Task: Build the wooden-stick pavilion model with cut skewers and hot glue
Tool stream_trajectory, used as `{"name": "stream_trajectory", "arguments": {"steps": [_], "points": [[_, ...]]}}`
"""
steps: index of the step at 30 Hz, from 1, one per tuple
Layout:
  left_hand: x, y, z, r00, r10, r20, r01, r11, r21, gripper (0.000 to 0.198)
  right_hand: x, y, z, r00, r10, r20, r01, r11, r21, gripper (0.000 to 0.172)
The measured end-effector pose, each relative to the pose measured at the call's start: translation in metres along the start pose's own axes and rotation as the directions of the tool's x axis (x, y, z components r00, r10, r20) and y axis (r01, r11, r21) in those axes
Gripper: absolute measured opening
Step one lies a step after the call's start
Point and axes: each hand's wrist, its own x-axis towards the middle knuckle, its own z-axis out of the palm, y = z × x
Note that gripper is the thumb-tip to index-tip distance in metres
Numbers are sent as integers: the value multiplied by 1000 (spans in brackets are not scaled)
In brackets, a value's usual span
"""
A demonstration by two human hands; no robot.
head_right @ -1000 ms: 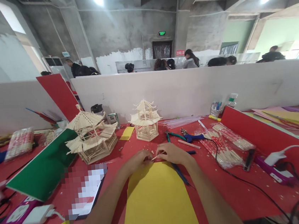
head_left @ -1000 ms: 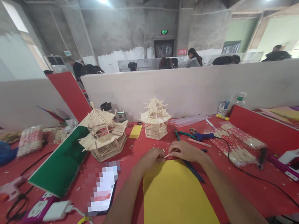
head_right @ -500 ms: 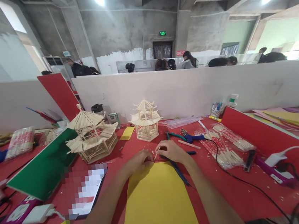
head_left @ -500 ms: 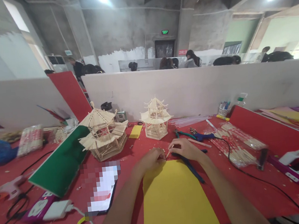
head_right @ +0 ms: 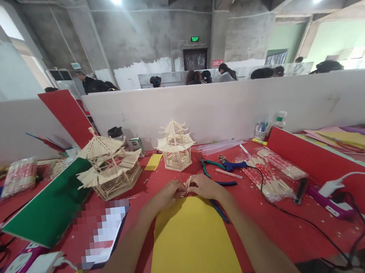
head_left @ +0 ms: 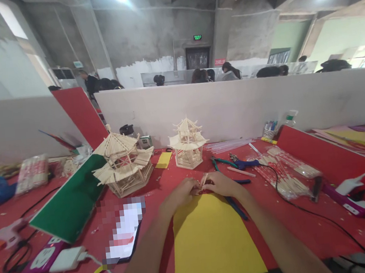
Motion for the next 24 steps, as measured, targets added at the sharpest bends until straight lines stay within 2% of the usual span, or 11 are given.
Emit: {"name": "stream_trajectory", "arguments": {"steps": [6,15,24], "points": [[1,1,2,994,-16,-105,15,1000,-7,15,2,-3,-3,998,14,-67,-10,998,58,15],[4,12,-2,987,-61,-151,49,996,-79,16,2,-4,-3,988,29,-149,3,977,213,17],[7,20,-10,982,-76,-171,61,994,-88,16,5,-2,1,983,96,-154,-35,932,360,22]]}}
